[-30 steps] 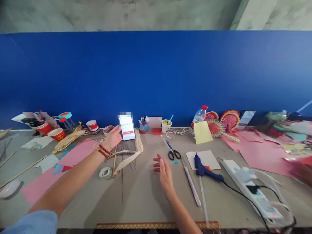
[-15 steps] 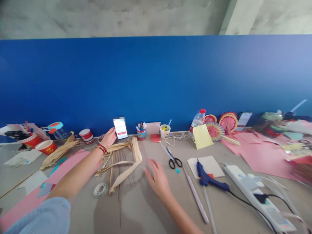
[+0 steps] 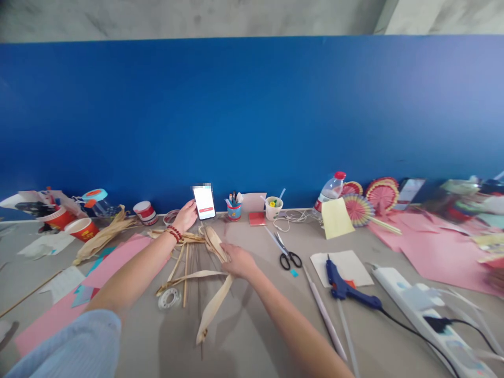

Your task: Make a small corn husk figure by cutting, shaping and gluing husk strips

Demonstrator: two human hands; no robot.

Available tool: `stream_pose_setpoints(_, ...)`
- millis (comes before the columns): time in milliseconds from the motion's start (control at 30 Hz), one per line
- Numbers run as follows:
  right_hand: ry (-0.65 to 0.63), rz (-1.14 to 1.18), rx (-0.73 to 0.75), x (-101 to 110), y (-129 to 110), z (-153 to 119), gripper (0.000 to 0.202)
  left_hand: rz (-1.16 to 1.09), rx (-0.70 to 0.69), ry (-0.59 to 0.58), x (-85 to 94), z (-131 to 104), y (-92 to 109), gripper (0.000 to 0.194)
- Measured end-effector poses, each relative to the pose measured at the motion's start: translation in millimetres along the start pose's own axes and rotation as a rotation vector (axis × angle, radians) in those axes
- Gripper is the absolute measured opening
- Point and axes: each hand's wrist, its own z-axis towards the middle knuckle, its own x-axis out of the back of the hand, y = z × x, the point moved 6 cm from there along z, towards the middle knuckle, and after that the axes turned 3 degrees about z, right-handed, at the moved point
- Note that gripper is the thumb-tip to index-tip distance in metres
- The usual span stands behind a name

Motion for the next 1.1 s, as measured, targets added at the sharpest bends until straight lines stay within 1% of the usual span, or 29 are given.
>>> stream_pose_setpoints(133, -0.074, -0.005, 0.071, 3.3, -6.3, -11.8, 0.072, -0.003, 0.024, 0.007, -12.5, -0.5, -21.0, 0.030)
stream_pose_setpoints(267, -0.074, -0.007, 0.072, 7.3, -5.2, -15.4, 0.074, 0.007, 0.042, 0.029, -14.3, 0.0, -34.6, 0.032)
stream_pose_setpoints(400, -0.064, 0.000, 0.063, 7.5, -3.3, -17.7, 0.072, 0.016, 0.052, 0.047, -9.3, 3.1, -39.2, 0.031)
stream_pose_setpoints(600, -0.061, 0.016, 0.055, 8.9, -2.6, -21.1, 0.070, 0.021, 0.047, 0.069, -5.0, 6.5, -41.1, 0.032)
stream_pose_setpoints(733, -0.056, 0.028, 0.047, 9.7, -0.9, -22.9, 0.075, 0.035, 0.038, 0.074, -6.3, 3.6, -38.8, 0.033)
stream_pose_setpoints(867, -0.050, 0.037, 0.039, 8.1, 1.4, -23.9, 0.080, 0.068, 0.011, 0.103, -10.8, 0.3, -29.8, 0.030)
stream_pose_setpoints(1000, -0.021, 0.043, 0.014, 7.0, 5.2, -25.2, 0.080, 0.124, -0.051, 0.185, -12.9, -5.7, -15.1, 0.022)
stream_pose_setpoints(1100, 0.000, 0.050, -0.013, 6.6, 8.4, -24.5, 0.074, 0.185, -0.106, 0.274, -12.8, -21.4, -0.6, 0.020)
